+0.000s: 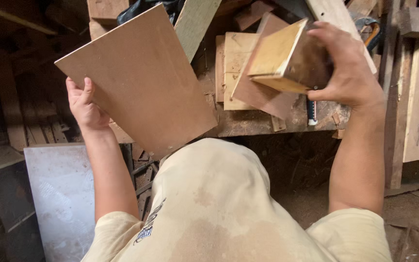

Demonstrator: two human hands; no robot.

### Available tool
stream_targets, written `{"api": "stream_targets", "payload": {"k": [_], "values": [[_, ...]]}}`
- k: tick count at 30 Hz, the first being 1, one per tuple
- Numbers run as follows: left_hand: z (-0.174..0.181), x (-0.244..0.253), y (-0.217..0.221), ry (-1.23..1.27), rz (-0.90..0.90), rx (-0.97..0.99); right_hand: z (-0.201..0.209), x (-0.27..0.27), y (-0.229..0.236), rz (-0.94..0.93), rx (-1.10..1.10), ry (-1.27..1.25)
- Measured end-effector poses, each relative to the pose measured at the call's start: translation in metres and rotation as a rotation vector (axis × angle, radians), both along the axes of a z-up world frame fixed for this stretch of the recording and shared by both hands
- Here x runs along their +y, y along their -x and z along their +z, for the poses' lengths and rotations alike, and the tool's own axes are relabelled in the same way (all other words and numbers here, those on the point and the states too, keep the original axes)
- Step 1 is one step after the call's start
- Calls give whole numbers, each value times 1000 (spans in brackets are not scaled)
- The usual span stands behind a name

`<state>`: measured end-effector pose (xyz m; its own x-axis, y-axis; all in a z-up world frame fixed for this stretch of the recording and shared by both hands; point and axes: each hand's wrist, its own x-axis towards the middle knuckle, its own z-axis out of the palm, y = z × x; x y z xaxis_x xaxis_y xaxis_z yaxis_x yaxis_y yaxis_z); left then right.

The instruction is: The person assembles a small wooden box by aligning and nailing wooden panels together. They position the pieces, insert nails, and use a hammer to secure the joints, repeatedly adjusting the box to ensure alignment.

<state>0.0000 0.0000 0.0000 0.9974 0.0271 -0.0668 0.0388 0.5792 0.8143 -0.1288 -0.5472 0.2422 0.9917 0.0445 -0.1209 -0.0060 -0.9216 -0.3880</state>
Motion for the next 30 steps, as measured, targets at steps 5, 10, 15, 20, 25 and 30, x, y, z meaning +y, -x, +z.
{"api": "stream_targets", "payload": {"k": [5, 10, 15, 20, 25, 30], "values": [[20, -20, 3, -7, -11, -21, -10, 19, -24, 78, 147, 288], [38, -30, 7, 41, 19, 16, -11, 20, -33, 110, 229, 441], [63, -35, 2, 127, -43, -47, -23, 11, -27, 131, 199, 357], [85, -38, -6, 144, -89, -169, -39, -3, -14, 88, 2, 47], [102, -46, -11, 48, -57, -238, -38, -16, 0, 79, -181, -129], [108, -44, -6, -22, 121, -56, -37, 1, 9, 26, -61, 55]]}}
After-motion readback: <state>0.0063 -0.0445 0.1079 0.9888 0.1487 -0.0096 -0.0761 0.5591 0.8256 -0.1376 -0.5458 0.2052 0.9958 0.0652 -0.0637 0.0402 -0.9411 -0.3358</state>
